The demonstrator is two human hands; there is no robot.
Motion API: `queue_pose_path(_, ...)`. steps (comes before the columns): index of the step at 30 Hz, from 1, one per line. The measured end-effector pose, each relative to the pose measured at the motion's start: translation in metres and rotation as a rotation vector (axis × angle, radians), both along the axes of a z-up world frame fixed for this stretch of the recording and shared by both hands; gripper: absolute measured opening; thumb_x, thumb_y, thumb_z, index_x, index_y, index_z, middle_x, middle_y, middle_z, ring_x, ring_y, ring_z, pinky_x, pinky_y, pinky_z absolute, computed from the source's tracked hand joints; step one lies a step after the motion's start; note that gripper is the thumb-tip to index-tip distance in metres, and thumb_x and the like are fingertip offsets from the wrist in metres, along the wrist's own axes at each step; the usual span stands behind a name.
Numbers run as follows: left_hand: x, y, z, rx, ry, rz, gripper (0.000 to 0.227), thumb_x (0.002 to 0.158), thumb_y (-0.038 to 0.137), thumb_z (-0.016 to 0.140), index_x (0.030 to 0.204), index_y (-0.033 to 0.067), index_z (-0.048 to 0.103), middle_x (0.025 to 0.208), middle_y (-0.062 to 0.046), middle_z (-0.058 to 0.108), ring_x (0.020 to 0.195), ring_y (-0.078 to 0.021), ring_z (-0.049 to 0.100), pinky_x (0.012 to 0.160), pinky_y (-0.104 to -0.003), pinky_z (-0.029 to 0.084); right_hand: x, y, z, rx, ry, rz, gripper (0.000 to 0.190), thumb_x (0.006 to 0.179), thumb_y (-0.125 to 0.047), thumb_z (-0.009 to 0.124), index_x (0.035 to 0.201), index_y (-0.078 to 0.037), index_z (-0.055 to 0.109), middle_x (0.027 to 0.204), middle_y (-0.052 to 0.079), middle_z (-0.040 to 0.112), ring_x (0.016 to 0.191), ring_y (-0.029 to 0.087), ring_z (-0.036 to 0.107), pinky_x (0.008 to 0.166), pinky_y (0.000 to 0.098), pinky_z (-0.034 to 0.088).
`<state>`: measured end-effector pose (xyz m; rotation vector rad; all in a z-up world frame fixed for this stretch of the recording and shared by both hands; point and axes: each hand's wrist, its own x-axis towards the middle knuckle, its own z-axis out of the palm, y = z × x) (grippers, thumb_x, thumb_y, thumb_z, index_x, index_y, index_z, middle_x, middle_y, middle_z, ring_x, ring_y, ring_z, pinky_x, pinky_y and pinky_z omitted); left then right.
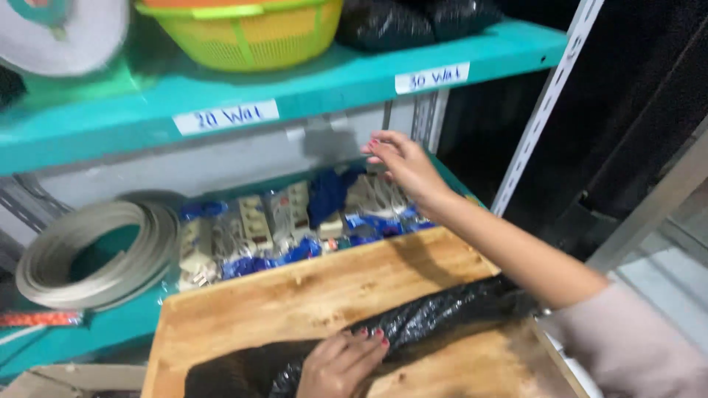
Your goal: Wrapping a power strip in black bubble wrap and securing it with tape on a wooden board.
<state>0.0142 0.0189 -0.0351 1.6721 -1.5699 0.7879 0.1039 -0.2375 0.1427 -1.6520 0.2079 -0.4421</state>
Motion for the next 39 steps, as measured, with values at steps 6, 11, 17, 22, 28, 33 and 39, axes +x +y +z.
queue_pose_path(6,-0.012,-0.012,-0.003,0.003,0.049,0.232,0.013,0.097,0.026,0.071,0.103,0.0195,0.080,0.101,0.006,0.080,0.079,-0.0160,0.070,0.078,-0.032,0.059,0.065,0.027,0.017,0.301,0.064,-0.115,0.048,0.082,-0.050,0.071,0.120,-0.020,0.073,0.116,-0.005,0.076,0.104,0.009,0.065,0.087,0.0281,0.044)
queue_pose_path(11,-0.009,-0.011,-0.017,0.062,0.055,0.239,0.021,0.095,0.030,0.075,0.113,0.0208,0.078,0.108,0.008,0.079,0.087,-0.0173,0.070,0.078,-0.033,0.059,0.074,0.030,0.020,0.333,0.058,-0.227,0.042,0.084,-0.047,0.073,0.117,-0.020,0.075,0.107,-0.007,0.071,0.102,0.012,0.062,0.086,0.0315,0.040)
queue_pose_path(17,-0.016,-0.007,0.005,0.053,0.073,0.136,0.016,0.099,0.023,0.071,0.107,0.0131,0.080,0.106,0.003,0.079,0.083,-0.0209,0.067,0.078,-0.032,0.059,0.077,0.024,0.019,0.271,0.107,-0.169,0.031,0.088,-0.044,0.071,0.111,-0.023,0.076,0.106,-0.010,0.071,0.100,0.013,0.056,0.087,0.0314,0.038)
queue_pose_path(22,-0.020,-0.005,-0.002,-0.057,0.126,0.115,0.029,0.102,0.036,0.064,0.099,0.0119,0.081,0.098,-0.002,0.081,0.078,-0.0168,0.072,0.074,-0.034,0.060,0.084,0.017,0.016,0.233,0.057,-0.160,0.012,0.093,-0.034,0.072,0.088,-0.023,0.070,0.091,-0.010,0.070,0.069,0.009,0.041,0.066,0.0276,0.031)
queue_pose_path(28,-0.015,-0.006,-0.017,-0.022,0.188,0.108,0.012,0.098,0.019,0.070,0.094,0.0126,0.079,0.106,-0.001,0.079,0.090,-0.0207,0.076,0.081,-0.033,0.062,0.098,0.015,0.011,0.315,0.038,-0.152,0.011,0.095,-0.028,0.071,0.087,-0.021,0.068,0.079,-0.009,0.068,0.057,0.008,0.037,0.055,0.0269,0.028)
queue_pose_path(33,-0.013,-0.005,-0.035,0.135,0.561,0.290,0.010,0.091,0.024,0.074,0.098,0.0182,0.071,0.101,0.005,0.061,0.074,-0.0092,0.070,0.074,-0.025,0.066,0.091,0.022,0.012,0.408,0.014,-0.148,0.020,0.095,-0.027,0.069,0.078,-0.021,0.061,0.067,-0.011,0.056,0.058,0.008,0.037,0.058,0.0295,0.027)
queue_pose_path(39,-0.012,-0.002,-0.016,0.173,0.580,0.259,0.016,0.087,0.015,0.081,0.102,0.0165,0.076,0.118,0.000,0.062,0.080,-0.0128,0.073,0.069,-0.032,0.059,0.050,0.037,0.009,0.400,-0.020,-0.076,0.021,0.098,-0.022,0.068,0.079,-0.020,0.058,0.074,-0.007,0.057,0.062,0.007,0.041,0.058,0.0266,0.028)
